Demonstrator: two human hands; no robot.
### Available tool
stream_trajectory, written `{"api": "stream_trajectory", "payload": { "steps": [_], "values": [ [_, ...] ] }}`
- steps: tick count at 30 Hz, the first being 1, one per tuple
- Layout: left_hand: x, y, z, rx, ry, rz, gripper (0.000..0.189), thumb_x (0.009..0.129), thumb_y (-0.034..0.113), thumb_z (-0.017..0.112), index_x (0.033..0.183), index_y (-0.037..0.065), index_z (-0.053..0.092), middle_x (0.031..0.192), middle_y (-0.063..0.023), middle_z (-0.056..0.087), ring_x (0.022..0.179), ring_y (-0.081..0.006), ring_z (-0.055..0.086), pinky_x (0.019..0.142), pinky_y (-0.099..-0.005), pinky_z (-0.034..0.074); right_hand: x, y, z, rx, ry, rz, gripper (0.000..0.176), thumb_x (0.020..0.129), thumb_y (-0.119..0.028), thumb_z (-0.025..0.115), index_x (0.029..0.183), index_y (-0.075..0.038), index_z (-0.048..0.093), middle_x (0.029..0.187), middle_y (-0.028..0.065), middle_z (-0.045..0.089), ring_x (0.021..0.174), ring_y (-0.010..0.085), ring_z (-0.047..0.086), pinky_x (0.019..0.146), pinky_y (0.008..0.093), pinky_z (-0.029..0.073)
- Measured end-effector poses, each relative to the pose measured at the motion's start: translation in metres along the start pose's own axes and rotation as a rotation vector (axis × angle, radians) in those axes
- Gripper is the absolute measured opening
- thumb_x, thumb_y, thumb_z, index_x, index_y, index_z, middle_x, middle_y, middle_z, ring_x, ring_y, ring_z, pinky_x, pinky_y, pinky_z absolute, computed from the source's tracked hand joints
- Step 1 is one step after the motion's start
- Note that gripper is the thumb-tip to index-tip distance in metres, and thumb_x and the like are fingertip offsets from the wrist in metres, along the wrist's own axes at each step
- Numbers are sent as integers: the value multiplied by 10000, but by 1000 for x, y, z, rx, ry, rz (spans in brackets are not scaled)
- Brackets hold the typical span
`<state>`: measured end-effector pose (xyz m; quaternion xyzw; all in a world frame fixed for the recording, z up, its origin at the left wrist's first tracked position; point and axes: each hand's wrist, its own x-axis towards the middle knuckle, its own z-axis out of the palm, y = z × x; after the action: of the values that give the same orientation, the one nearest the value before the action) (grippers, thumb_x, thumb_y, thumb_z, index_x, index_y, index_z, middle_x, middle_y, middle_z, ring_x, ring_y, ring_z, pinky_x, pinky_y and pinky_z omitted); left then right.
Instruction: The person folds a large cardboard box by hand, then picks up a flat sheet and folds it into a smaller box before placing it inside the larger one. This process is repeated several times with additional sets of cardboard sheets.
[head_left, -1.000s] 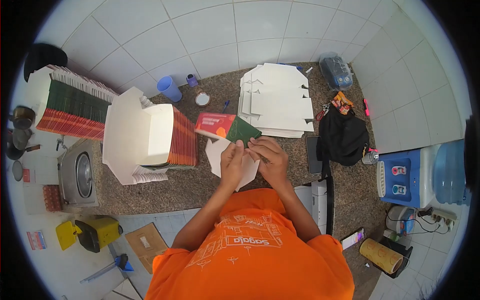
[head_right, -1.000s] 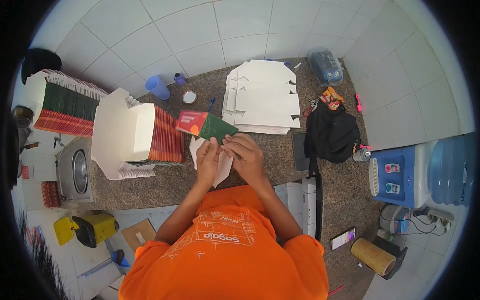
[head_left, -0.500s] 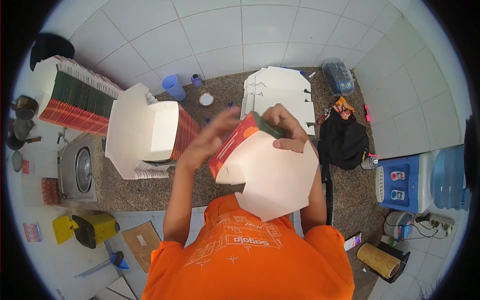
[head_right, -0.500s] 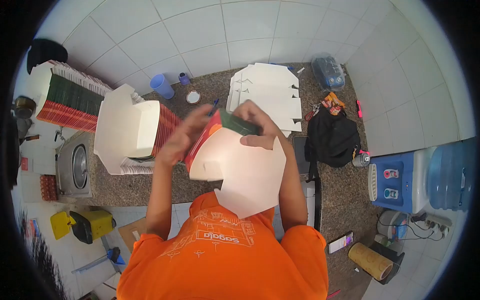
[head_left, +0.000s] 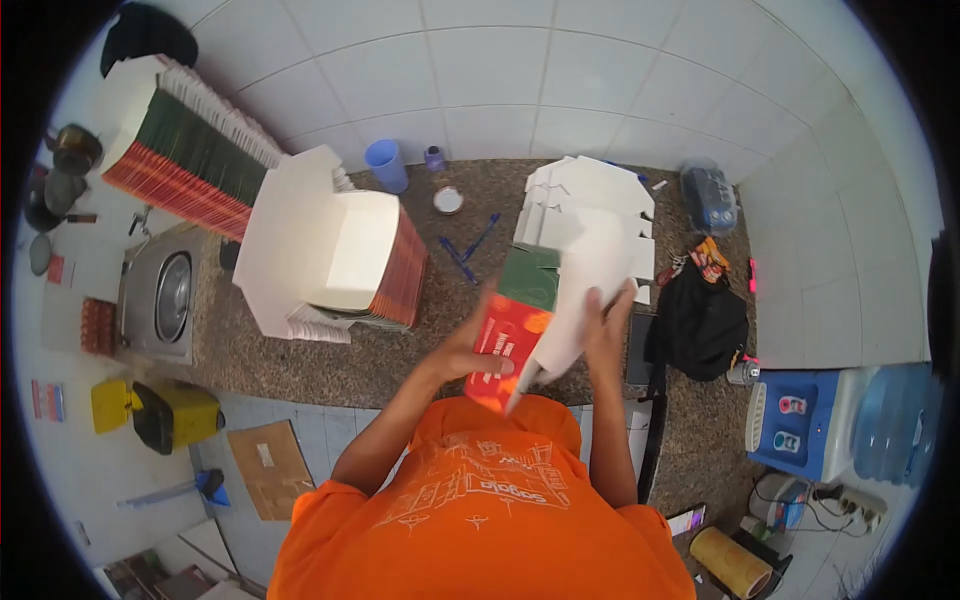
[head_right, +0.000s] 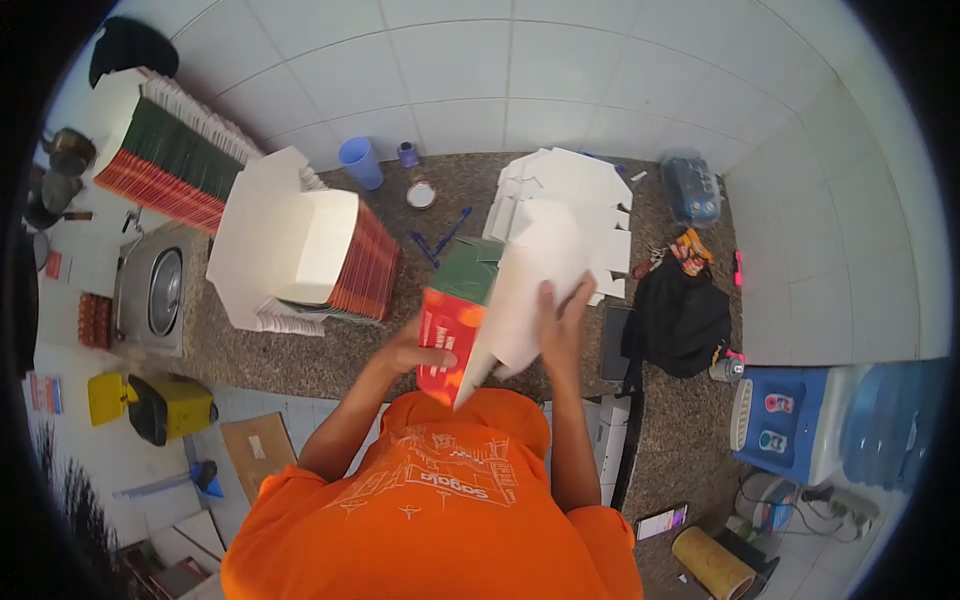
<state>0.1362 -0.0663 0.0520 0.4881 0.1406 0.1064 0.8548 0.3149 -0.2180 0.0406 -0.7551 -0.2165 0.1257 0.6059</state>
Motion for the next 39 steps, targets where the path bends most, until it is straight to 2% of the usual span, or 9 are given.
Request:
{"api": "stream_trajectory", "payload": {
  "steps": [3, 8, 10, 14, 19, 22, 28, 38, 39],
  "values": [
    [-6, -9, 5, -151, -212, -233, 892, 736, 151, 876, 1502, 24, 436, 1336, -97, 636, 1214, -205, 619, 1082, -381, 476, 26, 113, 5, 254, -193, 141, 655, 1101, -410, 470, 1598, -26, 284, 1560, 162, 449, 1413, 241, 449, 1176, 375, 347],
    [-24, 34, 9, 165, -44, 2, 822, 716, 188, 871, 1434, 3, 515, 1275, -98, 669, 1171, -213, 630, 1020, -395, 515, 33, -30, 43, 339, -144, 24, 616, 1096, -463, 479, 1564, -88, 340, 1434, 140, 475, 1321, 270, 488, 1139, 386, 370],
    [-21, 36, -22, 1278, -93, 888, 846, 747, 270, 901, 1447, 27, 494, 1308, -138, 634, 1176, -268, 627, 1005, -391, 499, 30, -40, 59, 506, -408, 349, 733, 1041, -489, 594, 1567, -56, 324, 1485, 169, 440, 1345, 269, 465, 1100, 396, 401],
    [-50, 55, -35, 700, 474, 421, 762, 732, 245, 908, 1372, 34, 553, 1332, -198, 563, 1247, -394, 553, 1086, -474, 429, 24, -87, 109, 305, -1031, 83, 513, 994, -322, 694, 1395, -25, 576, 1242, 140, 686, 1158, 226, 634, 973, 367, 506],
    [-93, 86, -58, 1612, 722, 464, 600, 762, 135, 861, 1303, 54, 616, 1210, -146, 628, 1199, -377, 580, 1071, -493, 453, 98, -124, 194, -62, -874, -438, 434, 916, -263, 731, 1278, -31, 666, 1174, 204, 728, 1093, 324, 700, 939, 407, 532],
    [-95, 75, -61, 1509, 799, 546, 309, 785, 59, 842, 1071, 27, 729, 1075, -140, 675, 1044, -345, 637, 930, -442, 495, 131, -135, 254, -284, -960, -778, 436, 868, -286, 760, 1248, -83, 693, 1176, 209, 715, 1094, 403, 669, 946, 454, 522],
    [-94, 70, -65, 1540, 1043, 674, 182, 754, 117, 893, 868, 66, 761, 1003, -103, 708, 919, -298, 656, 899, -437, 494, 144, -156, 310, -885, -921, -842, 341, 793, -171, 789, 1073, -10, 681, 978, 202, 733, 963, 389, 711, 818, 517, 562],
    [-101, 79, -59, 1564, 1088, 482, 212, 775, 269, 906, 782, 107, 769, 853, -36, 739, 1071, -270, 612, 1033, -475, 347, 117, -159, 300, -823, -763, -756, 482, 764, -73, 789, 1178, 41, 568, 993, 236, 712, 960, 408, 711, 791, 533, 565],
    [-101, 80, -57, 1572, 1079, 459, 204, 781, 282, 898, 776, 121, 773, 851, -25, 737, 1089, -266, 601, 1056, -492, 293, 113, -152, 295, -707, -594, -982, 471, 793, -112, 781, 1192, 21, 569, 1024, 232, 703, 984, 406, 700, 826, 535, 555]
  ]
}}
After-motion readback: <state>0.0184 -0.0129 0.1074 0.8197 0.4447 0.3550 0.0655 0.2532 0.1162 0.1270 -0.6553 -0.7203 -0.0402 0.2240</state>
